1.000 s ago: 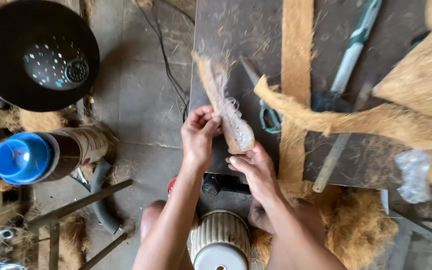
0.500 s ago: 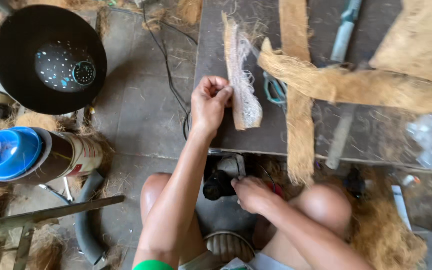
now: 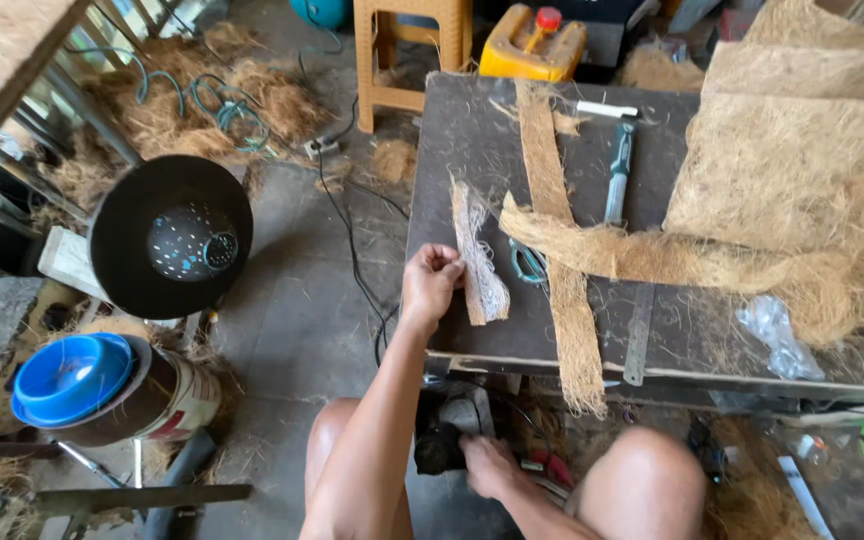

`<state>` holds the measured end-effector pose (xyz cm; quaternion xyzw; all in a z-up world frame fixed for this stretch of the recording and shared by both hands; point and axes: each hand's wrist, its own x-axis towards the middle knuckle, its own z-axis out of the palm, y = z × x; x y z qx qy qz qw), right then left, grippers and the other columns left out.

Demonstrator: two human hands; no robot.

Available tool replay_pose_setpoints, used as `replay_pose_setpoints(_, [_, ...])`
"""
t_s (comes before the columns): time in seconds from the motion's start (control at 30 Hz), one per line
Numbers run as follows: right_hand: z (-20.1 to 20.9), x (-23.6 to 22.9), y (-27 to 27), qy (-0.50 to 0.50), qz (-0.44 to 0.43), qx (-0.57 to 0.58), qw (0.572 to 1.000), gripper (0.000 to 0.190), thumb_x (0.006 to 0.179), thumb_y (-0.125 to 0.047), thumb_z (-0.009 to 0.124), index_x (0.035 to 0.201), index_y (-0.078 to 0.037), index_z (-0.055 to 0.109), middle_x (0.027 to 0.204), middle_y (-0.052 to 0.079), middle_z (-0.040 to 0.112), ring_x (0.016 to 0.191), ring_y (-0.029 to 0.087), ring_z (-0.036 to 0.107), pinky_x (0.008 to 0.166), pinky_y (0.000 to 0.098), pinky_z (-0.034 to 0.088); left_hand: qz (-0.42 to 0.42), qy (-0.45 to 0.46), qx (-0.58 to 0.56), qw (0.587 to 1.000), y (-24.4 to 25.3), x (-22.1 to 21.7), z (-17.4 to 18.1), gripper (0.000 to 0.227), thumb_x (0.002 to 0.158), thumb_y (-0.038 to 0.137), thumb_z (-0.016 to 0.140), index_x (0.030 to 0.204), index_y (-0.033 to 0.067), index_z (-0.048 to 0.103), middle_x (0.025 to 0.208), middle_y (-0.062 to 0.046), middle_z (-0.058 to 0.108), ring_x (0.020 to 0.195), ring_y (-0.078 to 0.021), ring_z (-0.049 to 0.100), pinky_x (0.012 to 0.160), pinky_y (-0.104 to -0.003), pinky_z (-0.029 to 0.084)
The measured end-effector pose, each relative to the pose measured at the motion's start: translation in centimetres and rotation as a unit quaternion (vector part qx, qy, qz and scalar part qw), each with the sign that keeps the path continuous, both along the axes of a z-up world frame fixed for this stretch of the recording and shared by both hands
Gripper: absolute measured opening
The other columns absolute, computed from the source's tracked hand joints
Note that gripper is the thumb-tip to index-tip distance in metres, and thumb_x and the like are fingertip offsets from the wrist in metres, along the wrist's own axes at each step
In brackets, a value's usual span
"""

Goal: The person sprays a strip of coconut fiber with water, then uses a hair dryer to dry it. They fold the strip, press it flat with their hands, and use a rubber mallet to compact it on a wooden table.

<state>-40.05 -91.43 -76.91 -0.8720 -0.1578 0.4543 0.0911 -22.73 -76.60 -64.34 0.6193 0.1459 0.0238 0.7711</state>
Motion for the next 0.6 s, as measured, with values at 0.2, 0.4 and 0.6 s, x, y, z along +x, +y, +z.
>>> replay_pose_setpoints(0.2, [8.2, -0.4, -1.4, -0.047, -0.082, 0.121, 0.988, 0.034, 0.096, -0.041, 0.053, 0.101, -0.007, 0.049, 0.110, 0.015, 0.061, 0.099, 0.034, 0.062, 0.081, 0.0456, 0.046, 0.005, -0.012, -0.010, 1.000, 0.0, 0.9, -0.7, 0.013, 0.093, -0.002, 0.062, 0.088, 0.0098, 0.060, 0.080, -0.002, 0.059, 0.068, -0.0117, 0.058, 0.064, -0.026, 0.057])
replay_pose_setpoints(0.4, [13.8, -1.0, -5.4, -0.067, -0.220, 0.299, 0.926, 0.062, 0.086, -0.050, 0.053, 0.141, -0.022, 0.049, 0.141, 0.002, 0.063, 0.126, 0.023, 0.061, 0.106, 0.0401, 0.044, 0.012, -0.021, -0.045, 0.999, 0.1, 1.5, -1.3, 0.012, 0.092, -0.002, 0.062, 0.090, 0.0092, 0.063, 0.081, -0.001, 0.060, 0.069, -0.0110, 0.058, 0.062, -0.027, 0.057])
replay_pose_setpoints(0.6, [13.4, 2.1, -6.2, -0.292, -0.317, 0.413, 0.802, 0.030, 0.086, -0.039, 0.061, 0.081, -0.010, 0.060, 0.071, 0.007, 0.061, 0.062, 0.022, 0.060, 0.056, 0.0358, 0.050, 0.018, -0.043, -0.060, 0.997, -0.6, 3.0, -2.3, 0.016, 0.089, -0.007, 0.062, 0.086, 0.0089, 0.063, 0.073, -0.001, 0.059, 0.059, -0.0102, 0.055, 0.051, -0.024, 0.048])
